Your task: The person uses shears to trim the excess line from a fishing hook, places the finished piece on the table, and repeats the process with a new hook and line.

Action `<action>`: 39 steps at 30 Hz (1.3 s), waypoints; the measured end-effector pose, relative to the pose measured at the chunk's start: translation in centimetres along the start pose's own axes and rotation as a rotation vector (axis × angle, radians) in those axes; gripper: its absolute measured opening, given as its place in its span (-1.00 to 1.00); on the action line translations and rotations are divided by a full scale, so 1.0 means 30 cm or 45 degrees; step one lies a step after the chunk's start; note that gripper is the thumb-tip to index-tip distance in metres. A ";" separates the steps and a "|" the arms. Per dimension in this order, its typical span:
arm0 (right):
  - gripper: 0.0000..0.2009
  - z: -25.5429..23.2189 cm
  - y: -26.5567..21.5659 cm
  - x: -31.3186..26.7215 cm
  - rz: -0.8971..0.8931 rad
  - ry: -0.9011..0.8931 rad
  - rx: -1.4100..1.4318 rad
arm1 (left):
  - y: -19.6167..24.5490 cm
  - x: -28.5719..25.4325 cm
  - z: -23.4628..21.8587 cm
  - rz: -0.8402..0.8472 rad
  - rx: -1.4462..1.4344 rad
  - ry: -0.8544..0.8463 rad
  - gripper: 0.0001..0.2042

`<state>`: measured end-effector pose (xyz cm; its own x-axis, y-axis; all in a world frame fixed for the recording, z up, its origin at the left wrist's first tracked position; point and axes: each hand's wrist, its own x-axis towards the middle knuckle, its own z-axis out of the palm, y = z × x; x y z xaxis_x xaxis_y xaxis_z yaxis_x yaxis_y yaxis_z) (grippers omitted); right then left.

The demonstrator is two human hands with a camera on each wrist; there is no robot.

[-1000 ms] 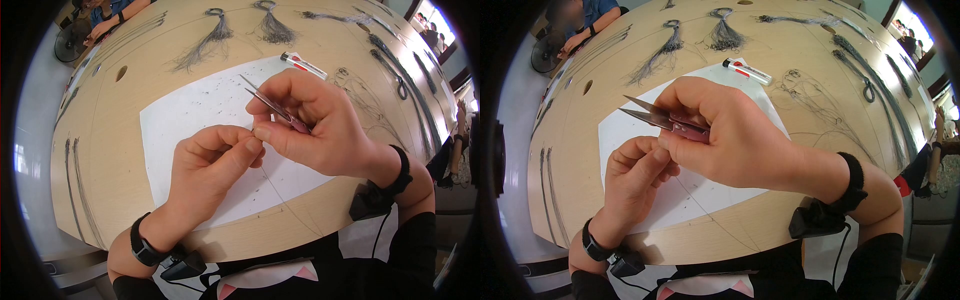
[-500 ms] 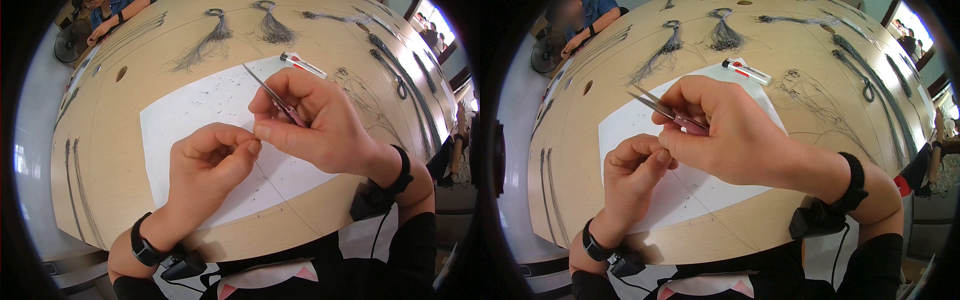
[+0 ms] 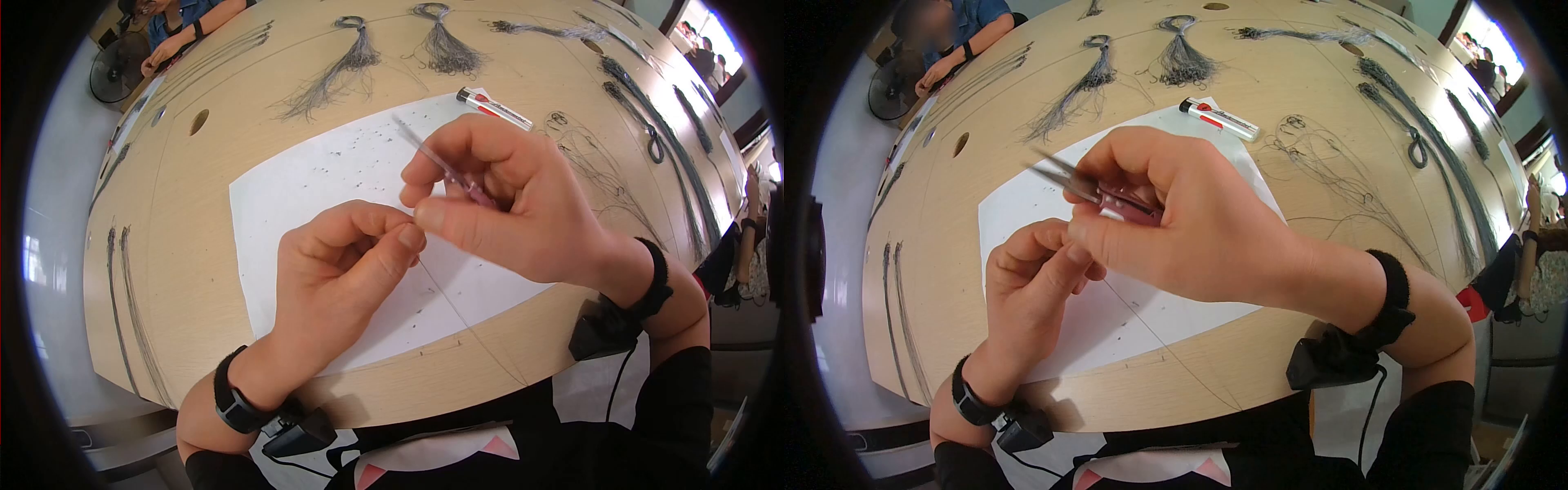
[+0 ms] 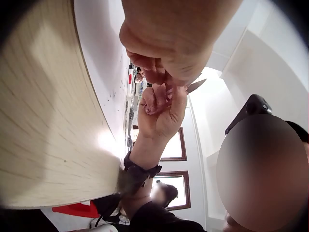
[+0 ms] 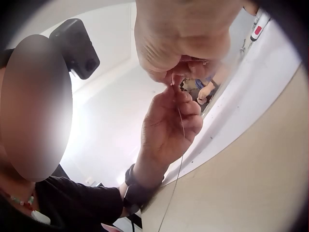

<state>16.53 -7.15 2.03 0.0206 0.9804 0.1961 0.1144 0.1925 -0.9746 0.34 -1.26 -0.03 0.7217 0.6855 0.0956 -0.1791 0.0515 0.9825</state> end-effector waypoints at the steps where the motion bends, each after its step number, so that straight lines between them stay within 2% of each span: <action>1: -0.84 0.005 0.005 -0.002 -0.066 -0.012 -0.026 | 0.000 -0.001 0.002 0.008 0.000 0.004 -0.94; 3: -0.83 0.006 0.004 -0.005 -0.132 -0.024 -0.053 | -0.002 -0.002 0.001 0.016 -0.002 0.008 -0.94; 5: -0.82 -0.004 -0.001 -0.005 -0.254 -0.081 -0.290 | -0.004 -0.002 -0.004 -0.002 0.020 0.005 -0.95; 8: -0.81 -0.021 -0.031 -0.002 -0.238 -0.185 -0.430 | 0.000 -0.005 -0.004 -0.007 -0.024 -0.004 -0.96; 11: -0.81 -0.034 0.000 0.005 -0.254 -0.111 -0.290 | 0.013 0.001 -0.004 -0.051 0.040 0.036 -0.96; 15: -0.82 -0.034 -0.008 0.010 -0.278 -0.135 -0.288 | 0.005 0.001 -0.004 -0.021 0.008 0.030 -0.96; 18: -0.82 -0.024 -0.022 0.006 -0.143 -0.168 -0.319 | 0.007 -0.001 -0.003 -0.041 0.048 0.021 -0.96; 20: -0.83 -0.014 -0.008 0.006 -0.153 -0.058 -0.126 | 0.008 0.001 0.005 0.027 0.126 0.087 -0.95; 21: -0.83 -0.014 -0.004 0.007 -0.153 -0.057 -0.126 | 0.004 0.004 0.004 0.027 0.126 0.086 -0.95; 23: -0.84 -0.015 0.003 0.010 -0.075 -0.013 -0.117 | -0.006 0.010 0.000 0.253 0.367 0.105 -0.94; 27: -0.83 -0.004 0.001 0.009 -0.051 0.027 0.001 | -0.005 0.012 -0.011 0.325 0.522 0.093 -0.93; 29: -0.82 -0.003 -0.007 0.006 0.040 0.035 0.007 | -0.006 0.016 -0.019 0.485 0.685 0.041 -0.93; 30: -0.82 -0.001 -0.006 0.006 0.040 0.036 0.007 | -0.001 0.016 -0.023 0.485 0.685 0.041 -0.93; 32: -0.79 0.003 -0.002 0.008 0.025 0.111 -0.009 | 0.016 0.016 -0.025 0.543 0.862 -0.096 -0.92; 36: -0.80 0.002 -0.007 0.005 0.086 0.117 -0.048 | 0.022 0.018 -0.013 0.632 1.002 -0.106 -0.92; 38: -0.80 0.002 -0.008 0.006 0.062 0.137 -0.049 | 0.011 0.023 -0.005 0.674 0.986 0.032 -0.92; 39: -0.80 -0.001 -0.009 0.006 0.062 0.137 -0.049 | 0.002 0.023 -0.007 0.674 0.986 0.032 -0.92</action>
<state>16.53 -7.04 2.34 0.1331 0.9779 0.1613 0.1486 0.1412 -0.9788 0.69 -0.61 0.07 0.6575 0.4975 0.5658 0.0215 -0.7631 0.6460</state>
